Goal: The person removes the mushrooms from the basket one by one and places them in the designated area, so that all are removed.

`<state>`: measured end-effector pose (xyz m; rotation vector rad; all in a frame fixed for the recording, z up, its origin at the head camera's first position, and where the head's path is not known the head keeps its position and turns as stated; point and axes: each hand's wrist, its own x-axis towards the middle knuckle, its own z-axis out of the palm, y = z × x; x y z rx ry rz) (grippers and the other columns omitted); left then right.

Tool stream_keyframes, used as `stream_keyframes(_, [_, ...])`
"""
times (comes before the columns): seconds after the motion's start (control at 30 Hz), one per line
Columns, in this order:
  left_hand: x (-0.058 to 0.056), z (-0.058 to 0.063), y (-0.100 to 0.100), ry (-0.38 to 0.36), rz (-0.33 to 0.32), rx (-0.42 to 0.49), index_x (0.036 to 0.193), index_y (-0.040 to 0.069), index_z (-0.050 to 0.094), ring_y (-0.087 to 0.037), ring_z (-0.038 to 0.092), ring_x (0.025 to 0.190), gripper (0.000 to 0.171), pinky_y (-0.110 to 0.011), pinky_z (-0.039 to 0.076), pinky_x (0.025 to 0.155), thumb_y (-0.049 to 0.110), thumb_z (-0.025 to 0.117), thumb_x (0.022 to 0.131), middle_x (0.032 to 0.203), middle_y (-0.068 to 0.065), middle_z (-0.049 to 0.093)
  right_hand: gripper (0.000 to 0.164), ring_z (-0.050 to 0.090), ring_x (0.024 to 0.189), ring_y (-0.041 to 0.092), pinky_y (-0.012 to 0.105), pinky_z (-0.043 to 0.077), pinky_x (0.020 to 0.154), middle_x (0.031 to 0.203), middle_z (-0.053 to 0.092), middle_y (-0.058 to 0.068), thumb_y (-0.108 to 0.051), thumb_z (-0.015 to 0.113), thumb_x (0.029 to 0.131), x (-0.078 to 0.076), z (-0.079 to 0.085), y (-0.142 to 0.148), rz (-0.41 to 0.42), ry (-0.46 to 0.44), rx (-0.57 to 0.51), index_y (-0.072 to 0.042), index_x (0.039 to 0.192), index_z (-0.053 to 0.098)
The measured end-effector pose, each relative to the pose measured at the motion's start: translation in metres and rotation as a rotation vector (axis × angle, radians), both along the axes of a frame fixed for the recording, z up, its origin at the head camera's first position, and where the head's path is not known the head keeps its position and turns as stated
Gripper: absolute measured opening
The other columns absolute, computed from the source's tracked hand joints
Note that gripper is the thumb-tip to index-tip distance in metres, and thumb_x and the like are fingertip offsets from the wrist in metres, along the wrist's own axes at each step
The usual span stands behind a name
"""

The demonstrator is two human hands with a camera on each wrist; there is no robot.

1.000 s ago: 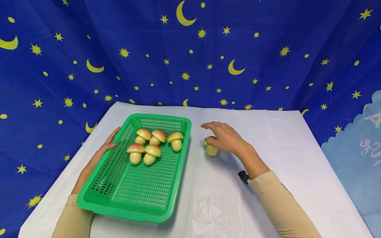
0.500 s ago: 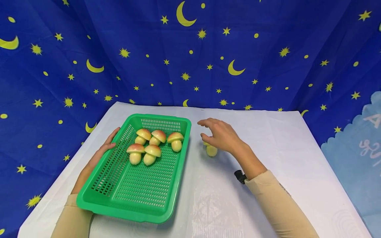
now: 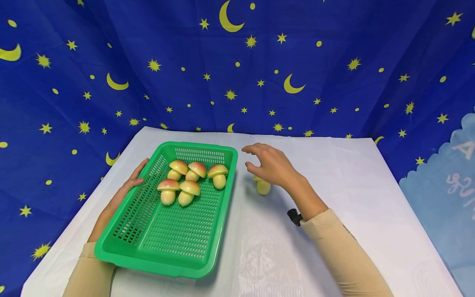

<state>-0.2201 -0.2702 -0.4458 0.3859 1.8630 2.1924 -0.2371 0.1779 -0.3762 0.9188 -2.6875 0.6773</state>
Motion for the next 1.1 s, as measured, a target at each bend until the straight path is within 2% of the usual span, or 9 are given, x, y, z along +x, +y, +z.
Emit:
stream_keyframes(0.07, [0.0, 0.0, 0.0, 0.001, 0.002, -0.003, 0.152, 0.003, -0.01, 0.0, 0.052, 0.109, 0.072, -0.021, 0.047, 0.089, 0.004, 0.035, 0.096, 0.145, -0.008, 0.022, 0.04, 0.057, 0.108, 0.015, 0.041, 0.048, 0.089, 0.12, 0.062, -0.002, -0.028, 0.065, 0.09, -0.001, 0.001, -0.003, 0.004, -0.003, 0.004, -0.016, 0.128, 0.061])
stream_keyframes(0.1, [0.0, 0.0, 0.0, 0.002, 0.004, -0.006, 0.152, 0.003, -0.01, 0.0, 0.052, 0.11, 0.072, -0.021, 0.047, 0.089, 0.004, 0.035, 0.096, 0.146, -0.01, 0.022, 0.04, 0.057, 0.108, 0.015, 0.041, 0.048, 0.089, 0.121, 0.062, -0.002, -0.029, 0.065, 0.09, -0.001, 0.001, -0.005, 0.006, -0.006, 0.008, -0.017, 0.128, 0.061])
stream_keyframes(0.23, [0.005, 0.001, 0.001, -0.046, -0.024, -0.004, 0.155, 0.015, -0.008, -0.007, 0.049, 0.118, 0.067, -0.027, 0.046, 0.094, 0.01, 0.032, 0.101, 0.156, -0.023, 0.003, 0.04, 0.056, 0.108, 0.015, 0.041, 0.049, 0.088, 0.121, 0.062, -0.002, -0.029, 0.064, 0.091, -0.002, 0.003, -0.009, 0.015, 0.0, 0.019, -0.017, 0.128, 0.061])
stream_keyframes(0.33, [0.01, 0.003, 0.001, -0.069, -0.037, 0.01, 0.155, 0.02, -0.008, -0.014, 0.047, 0.123, 0.064, -0.032, 0.045, 0.096, 0.013, 0.029, 0.103, 0.156, -0.025, -0.004, 0.04, 0.056, 0.108, 0.015, 0.041, 0.049, 0.088, 0.121, 0.062, -0.002, -0.029, 0.064, 0.091, -0.003, 0.004, -0.012, 0.021, 0.009, 0.024, -0.016, 0.129, 0.06])
stream_keyframes(0.63, [0.01, 0.004, 0.002, -0.089, -0.013, 0.034, 0.156, 0.022, -0.005, -0.014, 0.047, 0.124, 0.064, -0.031, 0.045, 0.096, 0.01, 0.028, 0.103, 0.157, -0.024, -0.003, 0.04, 0.056, 0.109, 0.016, 0.041, 0.048, 0.089, 0.121, 0.061, 0.0, -0.029, 0.061, 0.092, -0.002, 0.006, -0.019, 0.041, 0.01, 0.029, -0.015, 0.129, 0.06])
stream_keyframes(0.7, [0.009, 0.004, 0.003, -0.097, -0.01, 0.023, 0.156, 0.023, -0.005, -0.021, 0.041, 0.13, 0.065, -0.031, 0.045, 0.097, 0.01, 0.028, 0.102, 0.157, -0.023, -0.003, 0.04, 0.056, 0.11, 0.016, 0.041, 0.048, 0.089, 0.122, 0.061, -0.001, -0.029, 0.061, 0.092, -0.002, 0.006, -0.019, 0.043, 0.008, 0.028, -0.015, 0.129, 0.06])
stream_keyframes(0.8, [0.009, 0.004, 0.004, -0.117, 0.002, 0.003, 0.156, 0.024, -0.005, -0.035, 0.025, 0.138, 0.065, -0.032, 0.044, 0.097, 0.011, 0.029, 0.102, 0.158, -0.021, -0.001, 0.039, 0.056, 0.11, 0.016, 0.041, 0.048, 0.089, 0.122, 0.061, -0.001, -0.029, 0.061, 0.092, -0.003, 0.006, -0.02, 0.044, 0.006, 0.033, -0.016, 0.129, 0.06])
stream_keyframes(0.9, [0.009, 0.004, 0.005, -0.133, 0.011, -0.008, 0.156, 0.026, -0.005, -0.043, 0.015, 0.139, 0.065, -0.033, 0.045, 0.097, 0.012, 0.029, 0.102, 0.158, -0.021, -0.001, 0.04, 0.056, 0.11, 0.017, 0.042, 0.048, 0.09, 0.123, 0.061, 0.001, -0.029, 0.061, 0.093, -0.003, 0.006, -0.021, 0.054, 0.002, 0.033, -0.014, 0.13, 0.06])
stream_keyframes(1.1, [0.008, 0.005, 0.004, -0.121, 0.02, -0.036, 0.155, 0.022, -0.007, -0.04, 0.021, 0.139, 0.066, -0.031, 0.046, 0.095, 0.011, 0.029, 0.101, 0.158, -0.022, -0.001, 0.04, 0.055, 0.11, 0.016, 0.041, 0.048, 0.09, 0.124, 0.06, 0.0, -0.03, 0.061, 0.092, -0.006, 0.008, -0.027, 0.063, 0.009, 0.034, -0.015, 0.13, 0.06])
